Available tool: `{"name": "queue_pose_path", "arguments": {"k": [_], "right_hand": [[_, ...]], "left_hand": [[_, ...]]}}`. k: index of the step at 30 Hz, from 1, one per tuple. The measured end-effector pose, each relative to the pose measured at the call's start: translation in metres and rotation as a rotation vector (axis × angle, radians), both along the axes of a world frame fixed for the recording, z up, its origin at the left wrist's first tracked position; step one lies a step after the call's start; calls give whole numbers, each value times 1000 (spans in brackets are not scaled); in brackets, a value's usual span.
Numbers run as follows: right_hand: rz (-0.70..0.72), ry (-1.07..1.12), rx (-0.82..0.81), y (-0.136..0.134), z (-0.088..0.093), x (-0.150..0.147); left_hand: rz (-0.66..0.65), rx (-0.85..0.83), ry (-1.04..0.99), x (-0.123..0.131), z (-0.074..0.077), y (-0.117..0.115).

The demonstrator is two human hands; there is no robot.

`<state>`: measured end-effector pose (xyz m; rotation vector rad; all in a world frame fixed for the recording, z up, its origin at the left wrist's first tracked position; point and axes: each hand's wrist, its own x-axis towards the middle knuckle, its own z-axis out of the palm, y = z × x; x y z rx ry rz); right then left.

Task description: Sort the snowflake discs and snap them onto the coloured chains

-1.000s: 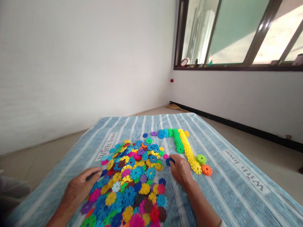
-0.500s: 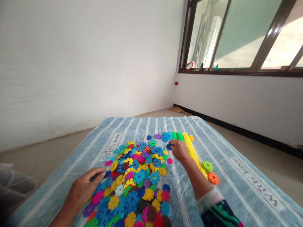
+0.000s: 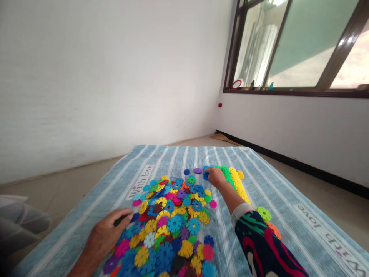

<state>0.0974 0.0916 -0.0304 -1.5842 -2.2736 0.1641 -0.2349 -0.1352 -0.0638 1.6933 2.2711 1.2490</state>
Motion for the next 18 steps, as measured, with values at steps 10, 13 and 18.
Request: {"name": "queue_pose_path", "arguments": {"k": [10, 13, 18], "right_hand": [[-23, -74, 42, -4, -3, -3], [-56, -75, 49, -8, -6, 0], [-98, -78, 33, -16, -12, 2]], "left_hand": [[-13, 25, 9, 2, 1, -2], [-9, 25, 12, 2, 1, -1], [-4, 43, 7, 2, 0, 0]]}}
